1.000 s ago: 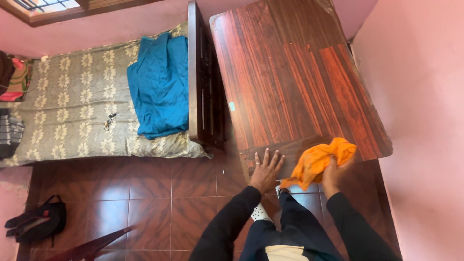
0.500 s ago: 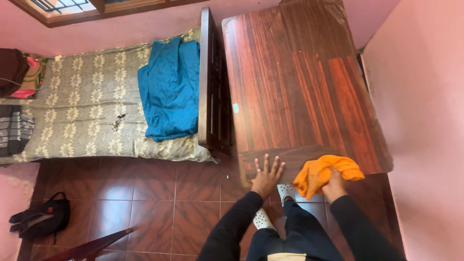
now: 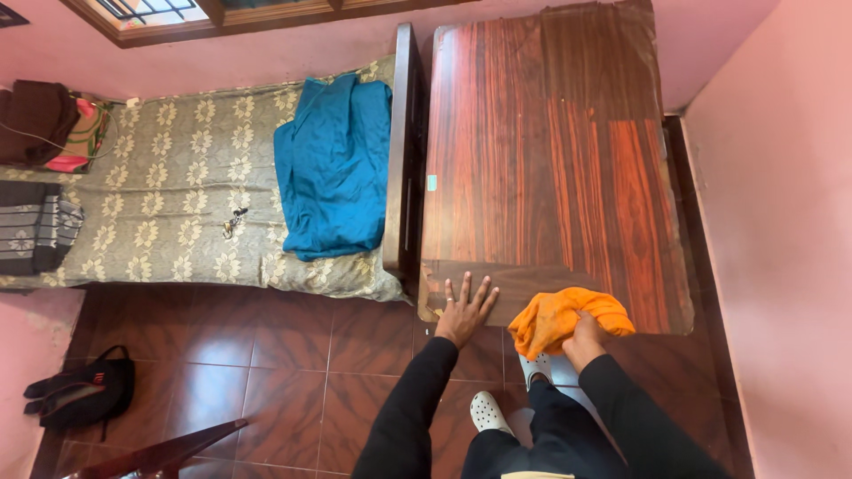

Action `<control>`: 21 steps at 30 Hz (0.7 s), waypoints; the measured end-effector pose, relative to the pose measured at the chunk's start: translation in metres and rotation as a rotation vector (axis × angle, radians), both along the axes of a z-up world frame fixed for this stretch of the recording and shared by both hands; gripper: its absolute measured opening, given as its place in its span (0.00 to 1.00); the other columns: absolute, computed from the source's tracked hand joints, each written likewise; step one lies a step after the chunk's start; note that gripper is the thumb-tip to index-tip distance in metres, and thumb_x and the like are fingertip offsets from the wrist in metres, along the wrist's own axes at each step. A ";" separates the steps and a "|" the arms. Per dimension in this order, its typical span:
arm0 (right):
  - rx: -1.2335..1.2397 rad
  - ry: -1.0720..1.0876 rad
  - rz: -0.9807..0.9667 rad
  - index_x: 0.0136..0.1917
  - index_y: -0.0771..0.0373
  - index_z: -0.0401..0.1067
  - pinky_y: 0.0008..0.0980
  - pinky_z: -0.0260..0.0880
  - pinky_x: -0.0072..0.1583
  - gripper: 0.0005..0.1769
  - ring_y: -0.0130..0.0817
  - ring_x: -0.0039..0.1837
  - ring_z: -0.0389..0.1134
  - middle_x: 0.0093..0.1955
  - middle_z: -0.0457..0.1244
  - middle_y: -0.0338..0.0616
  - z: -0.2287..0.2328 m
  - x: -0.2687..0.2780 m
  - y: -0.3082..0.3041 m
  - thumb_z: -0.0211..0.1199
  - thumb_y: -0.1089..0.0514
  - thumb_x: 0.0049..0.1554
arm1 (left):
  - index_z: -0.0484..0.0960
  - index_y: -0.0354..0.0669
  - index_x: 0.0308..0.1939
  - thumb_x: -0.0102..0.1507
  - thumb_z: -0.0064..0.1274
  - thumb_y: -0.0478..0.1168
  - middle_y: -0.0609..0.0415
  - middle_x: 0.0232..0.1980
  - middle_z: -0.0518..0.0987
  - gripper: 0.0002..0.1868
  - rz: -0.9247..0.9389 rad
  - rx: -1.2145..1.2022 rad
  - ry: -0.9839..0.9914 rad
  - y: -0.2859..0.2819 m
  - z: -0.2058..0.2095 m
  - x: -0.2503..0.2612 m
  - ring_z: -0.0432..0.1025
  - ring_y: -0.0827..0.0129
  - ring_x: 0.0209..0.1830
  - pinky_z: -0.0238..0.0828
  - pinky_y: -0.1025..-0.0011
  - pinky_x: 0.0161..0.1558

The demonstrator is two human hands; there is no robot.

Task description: The person plugs in a charger, picks up a water bottle and items from a table, moves items on a shelf, wipes down a table with an orange cloth, and hangs black clothes on a line.

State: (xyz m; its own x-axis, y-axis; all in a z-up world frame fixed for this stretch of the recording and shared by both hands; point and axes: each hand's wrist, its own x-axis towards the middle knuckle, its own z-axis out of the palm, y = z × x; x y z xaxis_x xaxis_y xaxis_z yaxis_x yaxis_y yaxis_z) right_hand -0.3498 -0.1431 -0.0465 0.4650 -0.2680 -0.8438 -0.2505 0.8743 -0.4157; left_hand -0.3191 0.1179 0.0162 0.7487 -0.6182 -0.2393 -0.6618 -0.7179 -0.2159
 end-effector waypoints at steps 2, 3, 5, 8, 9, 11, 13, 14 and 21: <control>0.012 0.003 -0.012 0.65 0.59 0.67 0.49 0.70 0.65 0.18 0.47 0.63 0.70 0.63 0.67 0.48 -0.001 0.001 -0.001 0.47 0.55 0.65 | 0.44 0.57 0.82 0.69 0.42 0.43 0.52 0.85 0.43 0.39 0.001 -0.006 0.004 -0.001 -0.001 -0.001 0.41 0.36 0.82 0.45 0.24 0.67; 0.019 -0.003 -0.003 0.65 0.59 0.67 0.48 0.70 0.65 0.18 0.46 0.63 0.70 0.63 0.67 0.48 -0.003 0.000 -0.002 0.46 0.54 0.65 | 0.44 0.57 0.82 0.68 0.42 0.42 0.52 0.85 0.43 0.40 0.006 0.015 0.011 -0.002 -0.002 -0.002 0.41 0.37 0.82 0.45 0.24 0.67; 0.028 -0.006 0.005 0.65 0.60 0.67 0.48 0.70 0.66 0.18 0.46 0.63 0.70 0.62 0.68 0.48 -0.006 -0.002 -0.002 0.45 0.54 0.66 | 0.44 0.57 0.83 0.67 0.43 0.42 0.52 0.85 0.43 0.41 0.009 0.039 0.020 -0.001 -0.005 -0.005 0.41 0.37 0.82 0.44 0.25 0.67; 0.033 -0.017 0.036 0.65 0.59 0.67 0.48 0.70 0.66 0.17 0.46 0.63 0.70 0.63 0.67 0.48 -0.005 0.002 -0.007 0.46 0.55 0.66 | 0.46 0.58 0.82 0.68 0.41 0.42 0.53 0.85 0.44 0.38 0.009 -0.018 -0.044 -0.003 -0.011 0.001 0.41 0.38 0.82 0.44 0.25 0.68; 0.018 -0.033 0.039 0.65 0.59 0.67 0.47 0.70 0.66 0.17 0.46 0.63 0.70 0.63 0.67 0.48 -0.004 0.005 -0.007 0.47 0.56 0.66 | 0.46 0.58 0.82 0.69 0.41 0.43 0.53 0.85 0.44 0.38 0.027 -0.046 -0.024 -0.003 -0.014 0.003 0.41 0.38 0.82 0.43 0.25 0.68; -0.001 -0.050 0.038 0.66 0.59 0.67 0.47 0.70 0.66 0.17 0.45 0.63 0.70 0.64 0.67 0.47 -0.001 0.006 -0.011 0.48 0.57 0.66 | 0.47 0.58 0.81 0.69 0.40 0.43 0.53 0.85 0.44 0.37 0.042 -0.077 -0.002 -0.007 -0.019 0.005 0.41 0.38 0.82 0.42 0.24 0.68; -0.028 -0.020 0.066 0.66 0.58 0.67 0.47 0.70 0.66 0.16 0.44 0.63 0.70 0.64 0.67 0.46 0.003 0.010 -0.013 0.51 0.58 0.65 | 0.47 0.60 0.81 0.69 0.40 0.43 0.55 0.85 0.45 0.37 0.073 -0.088 -0.016 -0.009 -0.024 0.009 0.41 0.39 0.82 0.41 0.25 0.69; -0.029 -0.023 0.059 0.66 0.58 0.67 0.47 0.70 0.66 0.16 0.44 0.63 0.70 0.64 0.67 0.46 0.005 0.013 -0.013 0.51 0.58 0.65 | 0.47 0.60 0.81 0.69 0.40 0.43 0.55 0.85 0.45 0.37 0.065 -0.089 -0.019 -0.009 -0.026 0.013 0.41 0.39 0.82 0.41 0.25 0.69; -0.155 0.023 0.246 0.67 0.65 0.65 0.49 0.72 0.61 0.20 0.48 0.61 0.71 0.61 0.67 0.53 0.005 0.004 -0.025 0.53 0.63 0.61 | 0.48 0.65 0.80 0.68 0.40 0.46 0.60 0.84 0.47 0.36 0.060 -0.101 -0.116 -0.010 -0.025 0.027 0.44 0.47 0.81 0.42 0.29 0.69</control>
